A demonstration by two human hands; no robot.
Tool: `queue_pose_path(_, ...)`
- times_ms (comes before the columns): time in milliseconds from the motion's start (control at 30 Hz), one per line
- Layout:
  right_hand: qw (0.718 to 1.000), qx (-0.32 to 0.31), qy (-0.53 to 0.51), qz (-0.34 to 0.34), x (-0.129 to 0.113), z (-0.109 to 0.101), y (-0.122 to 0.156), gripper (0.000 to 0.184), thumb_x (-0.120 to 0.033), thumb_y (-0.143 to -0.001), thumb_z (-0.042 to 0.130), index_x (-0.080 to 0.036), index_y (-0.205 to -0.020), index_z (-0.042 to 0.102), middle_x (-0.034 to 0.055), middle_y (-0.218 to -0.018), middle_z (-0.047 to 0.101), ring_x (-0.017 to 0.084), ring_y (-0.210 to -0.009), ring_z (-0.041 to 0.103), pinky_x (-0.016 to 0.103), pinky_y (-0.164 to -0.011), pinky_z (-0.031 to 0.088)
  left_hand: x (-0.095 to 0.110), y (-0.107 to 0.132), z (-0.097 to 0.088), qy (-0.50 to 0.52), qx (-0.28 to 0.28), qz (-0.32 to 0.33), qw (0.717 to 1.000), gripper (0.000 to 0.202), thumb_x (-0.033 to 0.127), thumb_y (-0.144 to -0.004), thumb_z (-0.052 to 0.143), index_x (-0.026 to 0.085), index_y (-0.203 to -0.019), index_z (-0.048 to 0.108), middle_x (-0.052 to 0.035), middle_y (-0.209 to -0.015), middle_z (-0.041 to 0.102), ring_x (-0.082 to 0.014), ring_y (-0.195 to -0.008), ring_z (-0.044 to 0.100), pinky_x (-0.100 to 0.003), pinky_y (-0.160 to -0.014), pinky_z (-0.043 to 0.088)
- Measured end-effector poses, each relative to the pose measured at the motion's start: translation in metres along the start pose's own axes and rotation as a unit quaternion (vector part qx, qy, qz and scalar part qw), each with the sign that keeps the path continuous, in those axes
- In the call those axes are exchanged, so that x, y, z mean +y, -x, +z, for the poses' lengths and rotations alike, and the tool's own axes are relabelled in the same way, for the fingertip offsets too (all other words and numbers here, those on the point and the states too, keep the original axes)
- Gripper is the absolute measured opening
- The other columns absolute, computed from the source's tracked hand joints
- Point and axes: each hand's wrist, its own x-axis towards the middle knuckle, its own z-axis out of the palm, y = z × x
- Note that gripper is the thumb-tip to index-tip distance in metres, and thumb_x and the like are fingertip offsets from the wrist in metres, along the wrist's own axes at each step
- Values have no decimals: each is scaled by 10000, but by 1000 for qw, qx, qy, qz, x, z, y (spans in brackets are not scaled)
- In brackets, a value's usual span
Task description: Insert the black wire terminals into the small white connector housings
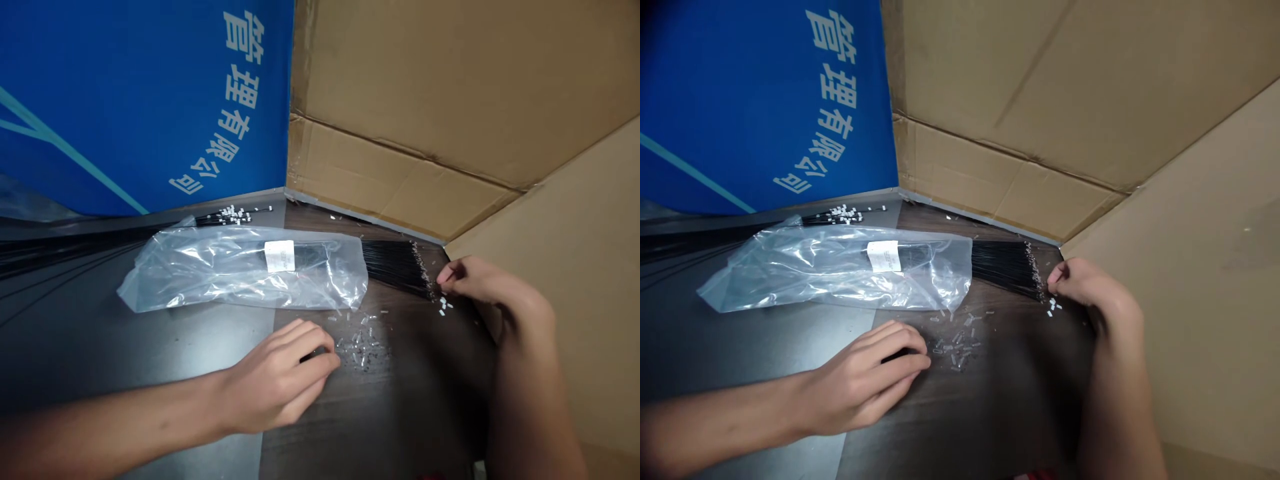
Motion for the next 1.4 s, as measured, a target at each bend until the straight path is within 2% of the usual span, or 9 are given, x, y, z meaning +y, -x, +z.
queue_pose_path(133,999,14,-8,-36,-18,-6,15,205,-132,-826,661,-147,-958,817,77,-925,787,152,-796,687,259,-746,508,-3,3,-4,21,11,-41,999,218,-10,-966,549,107,-1113,658,-115,-1012,659,-188,-915,620,-335,-809,524)
queue_pose_path(200,996,17,-23,-90,-31,-4,21,207,-266,-896,668,-151,-990,813,81,-915,778,159,-807,671,271,-764,501,-2,3,-6,32,13,-52,998,201,-5,-977,551,107,-1100,665,-108,-1019,653,-173,-917,611,-319,-814,515)
queue_pose_path(300,984,26,-38,-172,-52,3,24,320,-473,-931,686,-179,-990,797,67,-939,767,151,-818,649,268,-767,488,-2,3,-7,47,3,-59,997,201,-10,-986,536,95,-1082,678,-105,-1025,645,-161,-924,604,-301,-820,501)
queue_pose_path(467,970,56,3,-235,-75,20,21,115,-311,-859,788,-201,-822,793,36,-950,772,129,-826,666,265,-808,467,-3,4,-5,55,-13,-97,994,183,24,-1014,536,105,-1062,692,-89,-1046,637,-146,-946,587,-276,-834,479)
queue_pose_path(667,968,64,36,-238,-80,28,22,75,-198,-851,739,-188,-784,773,15,-816,755,117,-745,660,254,-737,459,-5,4,-5,61,-31,-124,990,191,51,-1029,517,119,-1043,695,-69,-1046,631,-135,-945,578,-274,-854,461)
queue_pose_path(933,974,80,45,-209,-77,16,32,50,-140,-809,740,-177,-802,773,-7,-794,746,96,-718,658,237,-734,457,-4,3,-5,68,-47,-134,988,193,65,-1038,513,112,-1037,701,-73,-1058,631,-137,-949,581,-278,-855,462)
queue_pose_path(1233,982,65,26,-174,-73,8,34,59,-95,-818,731,-146,-799,754,5,-777,748,87,-703,657,219,-722,476,-1,3,-4,58,-28,-114,991,185,41,-1022,529,112,-1033,700,-75,-1041,644,-135,-945,599,-266,-839,483)
queue_pose_path(1333,983,61,13,-172,-66,5,32,33,-124,-836,743,-146,-834,766,15,-822,767,96,-733,679,227,-742,507,0,-5,-14,42,-2,-108,993,192,36,-1018,537,111,-1055,710,-79,-1066,647,-134,-976,612,-264,-879,501)
queue_pose_path(1400,983,60,4,-173,-59,2,31,24,-151,-846,748,-155,-844,772,19,-841,775,107,-748,696,242,-757,527,-6,-15,-28,-2,16,-108,994,182,45,-1023,543,105,-1049,713,-86,-1091,652,-142,-1017,624,-270,-915,511)
